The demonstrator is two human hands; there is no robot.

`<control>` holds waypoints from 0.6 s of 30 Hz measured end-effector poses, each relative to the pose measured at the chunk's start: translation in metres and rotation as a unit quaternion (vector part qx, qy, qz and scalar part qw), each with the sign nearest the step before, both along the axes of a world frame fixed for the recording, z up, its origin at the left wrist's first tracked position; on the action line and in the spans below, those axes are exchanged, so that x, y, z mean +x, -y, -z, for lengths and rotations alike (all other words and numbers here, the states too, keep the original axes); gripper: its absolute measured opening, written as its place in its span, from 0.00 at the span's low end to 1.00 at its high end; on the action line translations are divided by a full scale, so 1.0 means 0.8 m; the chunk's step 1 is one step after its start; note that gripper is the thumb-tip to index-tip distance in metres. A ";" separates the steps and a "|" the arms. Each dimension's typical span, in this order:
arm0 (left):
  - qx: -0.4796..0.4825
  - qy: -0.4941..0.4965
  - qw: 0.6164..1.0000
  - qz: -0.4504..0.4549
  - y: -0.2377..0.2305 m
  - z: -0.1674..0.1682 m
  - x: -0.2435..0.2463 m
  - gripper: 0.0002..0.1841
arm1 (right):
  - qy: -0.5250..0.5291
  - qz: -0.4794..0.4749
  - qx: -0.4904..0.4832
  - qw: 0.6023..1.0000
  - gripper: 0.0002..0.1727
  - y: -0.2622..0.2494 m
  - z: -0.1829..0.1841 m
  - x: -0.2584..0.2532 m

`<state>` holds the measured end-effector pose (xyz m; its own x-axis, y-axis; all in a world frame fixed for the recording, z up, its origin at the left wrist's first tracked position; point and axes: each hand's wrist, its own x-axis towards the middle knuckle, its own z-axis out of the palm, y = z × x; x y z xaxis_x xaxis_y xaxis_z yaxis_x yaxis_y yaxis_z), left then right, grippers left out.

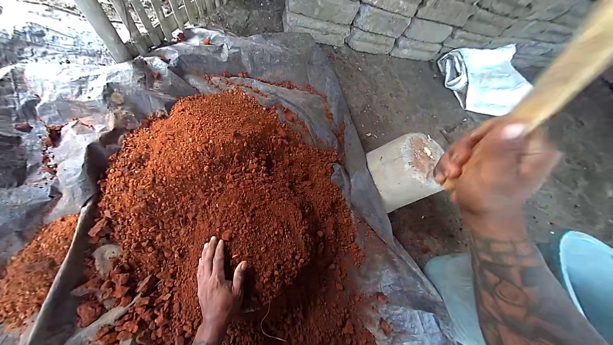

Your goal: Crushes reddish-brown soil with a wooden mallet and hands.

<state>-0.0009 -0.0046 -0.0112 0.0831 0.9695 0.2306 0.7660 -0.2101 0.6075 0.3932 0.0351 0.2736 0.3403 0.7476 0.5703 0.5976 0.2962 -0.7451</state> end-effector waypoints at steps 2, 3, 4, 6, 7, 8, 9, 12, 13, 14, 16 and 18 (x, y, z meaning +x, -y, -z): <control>0.000 0.002 1.000 -0.001 0.000 -0.003 0.001 0.44 | 0.027 0.044 0.104 0.993 0.19 -0.025 0.010 -0.007; -0.003 0.002 1.000 -0.001 0.000 -0.005 0.001 0.44 | 0.061 0.096 0.085 0.990 0.21 -0.025 0.046 -0.009; -0.004 0.000 1.000 0.000 0.000 -0.005 0.000 0.44 | 0.106 0.155 -0.002 0.982 0.24 -0.012 0.105 -0.011; -0.002 -0.002 1.000 0.000 -0.001 -0.004 -0.001 0.44 | 0.143 0.180 -0.351 0.908 0.31 0.032 0.229 -0.017; 0.000 0.000 1.000 0.001 0.000 -0.003 -0.001 0.44 | 0.126 0.146 -0.514 0.836 0.33 0.045 0.268 -0.020; 0.002 0.001 1.000 0.002 0.002 -0.003 0.000 0.44 | 0.107 0.105 -0.624 0.767 0.33 0.049 0.287 -0.019; 0.006 0.001 1.000 0.005 -0.001 -0.004 -0.002 0.44 | 0.084 0.071 -0.682 0.723 0.32 0.043 0.283 -0.019; 0.006 0.003 1.000 0.000 0.002 0.001 -0.003 0.44 | 0.029 0.036 -0.671 0.740 0.31 0.032 0.203 -0.001; 0.007 0.004 1.000 0.002 0.001 0.001 -0.003 0.44 | 0.015 0.039 -0.637 0.769 0.30 0.033 0.168 0.007; 0.008 0.005 1.000 0.003 -0.001 0.001 -0.002 0.44 | 0.009 0.046 -0.580 0.813 0.29 0.031 0.130 0.013; 0.008 0.004 1.000 0.002 0.000 0.001 -0.002 0.44 | 0.006 0.064 -0.411 0.909 0.26 0.031 0.065 0.021; 0.010 0.004 1.000 0.004 0.001 -0.001 -0.003 0.44 | -0.001 0.066 -0.196 0.978 0.26 0.021 0.018 0.025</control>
<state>-0.0035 -0.0050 -0.0108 0.0885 0.9640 0.2509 0.7598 -0.2282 0.6088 0.4131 0.0180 0.2589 0.4501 0.8582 0.2467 0.6093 -0.0933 -0.7874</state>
